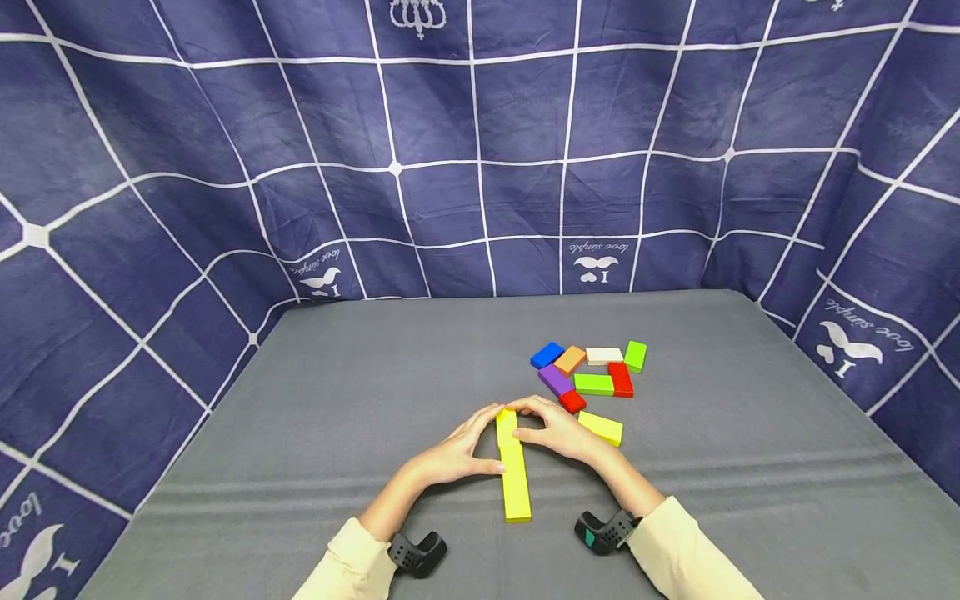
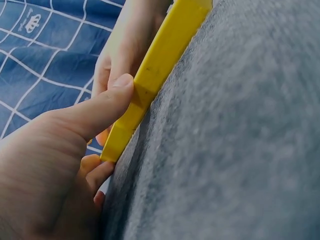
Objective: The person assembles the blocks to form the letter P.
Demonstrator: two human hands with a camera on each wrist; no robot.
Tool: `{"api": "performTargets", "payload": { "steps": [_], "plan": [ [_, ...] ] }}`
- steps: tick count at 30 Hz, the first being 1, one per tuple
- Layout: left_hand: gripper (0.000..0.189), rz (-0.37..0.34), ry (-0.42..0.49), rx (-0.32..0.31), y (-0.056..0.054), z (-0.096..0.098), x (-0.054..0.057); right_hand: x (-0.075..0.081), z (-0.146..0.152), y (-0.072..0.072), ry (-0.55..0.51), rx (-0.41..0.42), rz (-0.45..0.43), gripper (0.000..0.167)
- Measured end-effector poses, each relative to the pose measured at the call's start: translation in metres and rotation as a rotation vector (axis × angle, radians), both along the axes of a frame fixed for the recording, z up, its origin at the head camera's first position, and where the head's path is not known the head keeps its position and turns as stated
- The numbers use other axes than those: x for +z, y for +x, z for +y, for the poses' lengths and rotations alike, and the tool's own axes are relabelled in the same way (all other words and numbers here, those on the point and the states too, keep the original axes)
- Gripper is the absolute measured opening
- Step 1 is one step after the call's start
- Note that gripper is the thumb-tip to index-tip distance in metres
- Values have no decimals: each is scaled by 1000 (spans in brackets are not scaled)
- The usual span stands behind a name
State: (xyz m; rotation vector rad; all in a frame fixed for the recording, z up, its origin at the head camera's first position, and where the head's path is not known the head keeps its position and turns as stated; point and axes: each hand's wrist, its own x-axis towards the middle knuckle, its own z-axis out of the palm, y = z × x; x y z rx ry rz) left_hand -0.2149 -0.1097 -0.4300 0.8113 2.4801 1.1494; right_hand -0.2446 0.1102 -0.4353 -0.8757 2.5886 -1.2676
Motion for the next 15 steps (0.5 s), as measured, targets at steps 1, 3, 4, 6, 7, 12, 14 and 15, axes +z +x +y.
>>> {"api": "performTargets", "payload": {
  "steps": [1,3,4,6,7,12,14,15],
  "plan": [
    [80,6,-2,0,0,1,0,0,1,-1,-3,3,-7,42],
    [74,16,-8,-5,1,1,0,1,3,-1,-1,13,-11,41],
    [71,23,-14,-8,2,1,0,1,4,-1,0,19,-14,41],
    [65,38,-30,-13,2,1,-1,2,5,-2,8,31,-17,41],
    [64,40,-35,-12,3,1,-1,3,5,-1,15,38,-19,41],
    [62,42,-41,-18,4,0,-1,12,7,2,37,39,-40,41],
    [62,42,-42,-20,3,1,-1,19,10,4,46,5,-31,41],
    [62,45,-44,-20,3,1,-1,23,12,5,52,-20,-21,40]
  ]
}}
